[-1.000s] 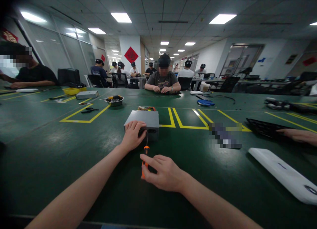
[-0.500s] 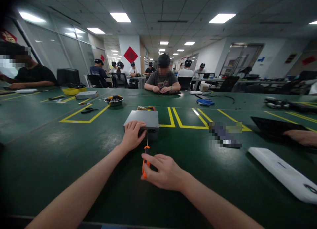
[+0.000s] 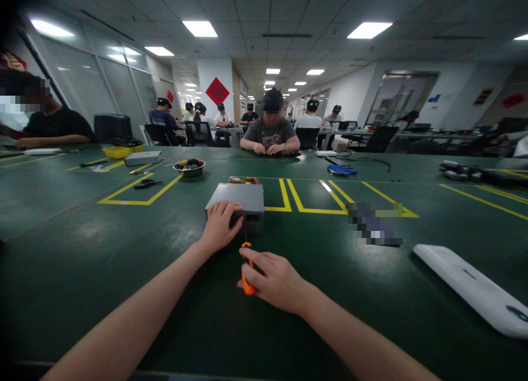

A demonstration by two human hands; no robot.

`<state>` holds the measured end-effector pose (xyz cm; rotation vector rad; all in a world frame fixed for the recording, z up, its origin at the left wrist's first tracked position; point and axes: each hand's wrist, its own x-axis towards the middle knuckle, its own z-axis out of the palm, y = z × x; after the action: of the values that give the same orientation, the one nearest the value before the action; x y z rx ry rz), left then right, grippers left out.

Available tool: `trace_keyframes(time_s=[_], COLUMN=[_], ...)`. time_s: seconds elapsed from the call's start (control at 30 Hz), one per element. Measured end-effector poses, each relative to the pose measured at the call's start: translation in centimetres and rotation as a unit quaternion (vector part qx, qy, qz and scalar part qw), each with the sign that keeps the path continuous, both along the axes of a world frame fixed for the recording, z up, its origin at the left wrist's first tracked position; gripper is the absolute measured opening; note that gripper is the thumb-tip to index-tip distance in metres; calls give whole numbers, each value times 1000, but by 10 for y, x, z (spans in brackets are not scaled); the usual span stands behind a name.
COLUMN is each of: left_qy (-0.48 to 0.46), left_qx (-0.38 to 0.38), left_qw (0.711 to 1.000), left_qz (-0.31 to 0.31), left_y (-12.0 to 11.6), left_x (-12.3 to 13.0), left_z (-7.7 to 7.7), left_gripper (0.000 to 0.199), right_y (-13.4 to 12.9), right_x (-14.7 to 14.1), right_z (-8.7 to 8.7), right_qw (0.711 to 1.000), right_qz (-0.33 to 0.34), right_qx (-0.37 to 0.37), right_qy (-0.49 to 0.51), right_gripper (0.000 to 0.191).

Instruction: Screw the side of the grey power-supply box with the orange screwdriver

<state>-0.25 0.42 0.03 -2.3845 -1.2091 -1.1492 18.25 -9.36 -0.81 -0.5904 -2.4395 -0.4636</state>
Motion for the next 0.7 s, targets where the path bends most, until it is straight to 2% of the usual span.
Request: trace_keyframes(time_s=[0.23, 0.47, 0.7], left_qy=[-2, -2, -1], left_qx=[1, 0, -11], left_qw=[1000, 1000, 1000], left_qz=[4, 2, 4], left_y=[0, 0, 2], left_x=[1, 0, 0], left_z=[0, 1, -1], left_gripper=[19, 18, 19], right_y=[-1, -6, -7], right_x=[-2, 4, 16], right_z=[4, 11, 16], right_qw=[999, 998, 997], right_qz=[-12, 31, -16], right_qx=[-16, 46, 63], right_qy=[-31, -11, 47], right_gripper=[24, 22, 18])
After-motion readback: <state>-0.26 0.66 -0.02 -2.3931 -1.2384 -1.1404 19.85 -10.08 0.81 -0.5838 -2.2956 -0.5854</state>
